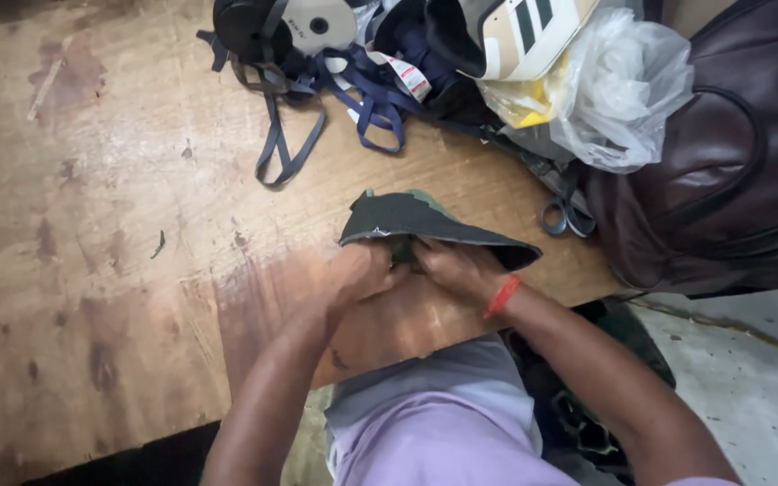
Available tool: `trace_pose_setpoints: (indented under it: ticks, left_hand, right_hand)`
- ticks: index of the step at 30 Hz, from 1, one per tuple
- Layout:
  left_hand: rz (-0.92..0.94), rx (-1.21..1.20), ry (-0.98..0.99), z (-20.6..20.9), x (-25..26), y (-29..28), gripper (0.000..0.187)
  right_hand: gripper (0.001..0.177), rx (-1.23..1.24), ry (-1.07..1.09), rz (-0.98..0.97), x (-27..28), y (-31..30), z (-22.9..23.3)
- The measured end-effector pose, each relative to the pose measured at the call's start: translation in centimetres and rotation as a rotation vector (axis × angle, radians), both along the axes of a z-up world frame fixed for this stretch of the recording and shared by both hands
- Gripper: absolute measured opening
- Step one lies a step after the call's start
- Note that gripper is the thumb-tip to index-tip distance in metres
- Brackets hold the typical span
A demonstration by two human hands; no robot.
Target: The person handles fabric shoe upper components at a wooden workbench, turning each upper right-side out and pressing and smoothing the toe area by hand. They work through the uppers one at a time, setting finished pieces aside and picking up the next piece from the pile.
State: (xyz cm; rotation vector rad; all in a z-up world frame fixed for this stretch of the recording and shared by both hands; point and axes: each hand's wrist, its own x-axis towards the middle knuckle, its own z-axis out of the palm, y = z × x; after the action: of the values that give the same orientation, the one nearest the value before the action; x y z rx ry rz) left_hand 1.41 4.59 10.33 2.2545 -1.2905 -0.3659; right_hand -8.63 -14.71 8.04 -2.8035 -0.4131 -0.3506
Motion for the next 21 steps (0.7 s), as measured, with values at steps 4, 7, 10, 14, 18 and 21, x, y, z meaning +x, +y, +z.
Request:
trace_pose_setpoints:
  ticks: [4, 7, 10, 14, 18, 21]
  left_hand:
    - [-0.012, -0.048, -0.044, -7.2, 1.0, 0.4, 0.045]
    - [0.126, -0.197, 0.077, -7.0, 1.3, 0.4, 0.034]
    - [0.080, -0.307, 0.014, -6.7, 1.7, 0.4, 0.038]
    - [0.168, 0.034, 0.149, -6.3, 1.6, 0.2, 0.037]
    - [0.145, -0.196, -0.033, -4.0, 1.0, -0.6, 0.063]
    - [0.162, -0.268, -0.140, -4.0, 0.2, -0.8, 0.080]
  right_hand:
    - [0.030, 0.130, -0.011, -0.073, 1.1, 0.1, 0.1]
    - [0.040, 0.296, -0.060, -0.043, 1.3, 1.0, 1.7]
    - [0.044, 0.234, -0.048, -0.127, 2.0, 1.5, -0.9]
    - [0.045, 0.189, 0.078, -0.212, 2.3, 0.8, -2.9]
    - [0.050, 0.412, 0.158, -0.128, 1.0, 1.1, 1.7]
    - [0.052, 0.248, 0.061, -0.076, -0.2, 0.6, 1.7]
